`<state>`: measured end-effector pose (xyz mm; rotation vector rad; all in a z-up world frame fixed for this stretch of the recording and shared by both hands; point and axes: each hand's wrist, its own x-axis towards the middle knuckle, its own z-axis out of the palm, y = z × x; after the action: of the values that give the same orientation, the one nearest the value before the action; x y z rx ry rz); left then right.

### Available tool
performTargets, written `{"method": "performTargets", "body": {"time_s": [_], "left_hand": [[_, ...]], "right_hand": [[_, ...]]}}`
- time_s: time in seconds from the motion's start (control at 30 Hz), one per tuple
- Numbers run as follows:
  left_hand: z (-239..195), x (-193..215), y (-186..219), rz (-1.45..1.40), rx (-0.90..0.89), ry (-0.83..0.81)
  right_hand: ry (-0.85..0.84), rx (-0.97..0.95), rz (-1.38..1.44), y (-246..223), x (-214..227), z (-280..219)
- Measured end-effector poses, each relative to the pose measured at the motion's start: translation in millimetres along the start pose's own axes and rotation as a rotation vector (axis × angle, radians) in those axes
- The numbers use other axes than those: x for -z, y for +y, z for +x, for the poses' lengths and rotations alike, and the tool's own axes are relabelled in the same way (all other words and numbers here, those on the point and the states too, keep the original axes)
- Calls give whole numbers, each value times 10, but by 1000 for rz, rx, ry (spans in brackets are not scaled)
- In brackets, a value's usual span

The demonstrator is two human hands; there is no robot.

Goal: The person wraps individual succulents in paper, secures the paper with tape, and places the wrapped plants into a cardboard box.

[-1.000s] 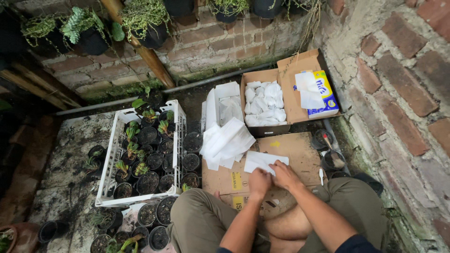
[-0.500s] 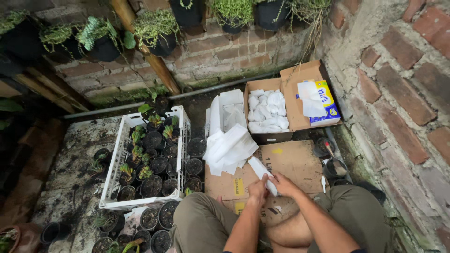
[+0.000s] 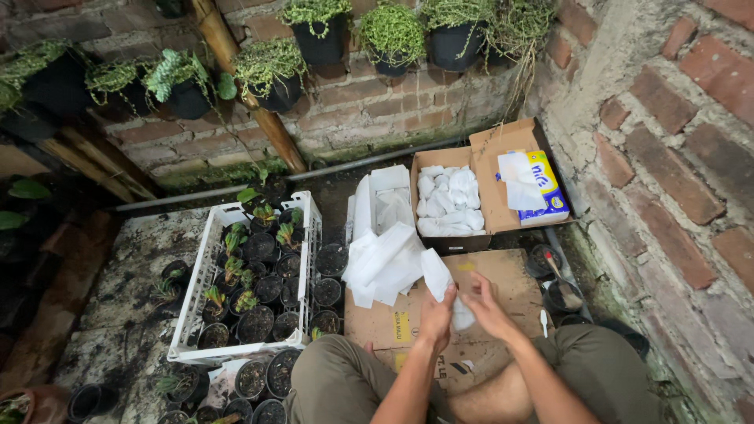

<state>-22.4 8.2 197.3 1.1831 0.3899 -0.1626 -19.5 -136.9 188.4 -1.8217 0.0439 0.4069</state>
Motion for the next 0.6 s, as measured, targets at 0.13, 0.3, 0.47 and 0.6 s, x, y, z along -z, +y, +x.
{"method": "performTargets", "body": {"time_s": [0.13,0.3,0.47,0.6], "left_hand": [[-158,-113,109,-7,-18,-40],[28,-73,-195,-219,57,-148],[-37,-74,-97,-185,66,-158],[27,-39,-147,-196,87,-240]], "right_hand": [[-210,81,90,-483,-116,-297],[-23,-6,-48,-51,-207,40],[-91,-2,197,44,-215,88],[-34,-88,337,69,-262,117]]}}
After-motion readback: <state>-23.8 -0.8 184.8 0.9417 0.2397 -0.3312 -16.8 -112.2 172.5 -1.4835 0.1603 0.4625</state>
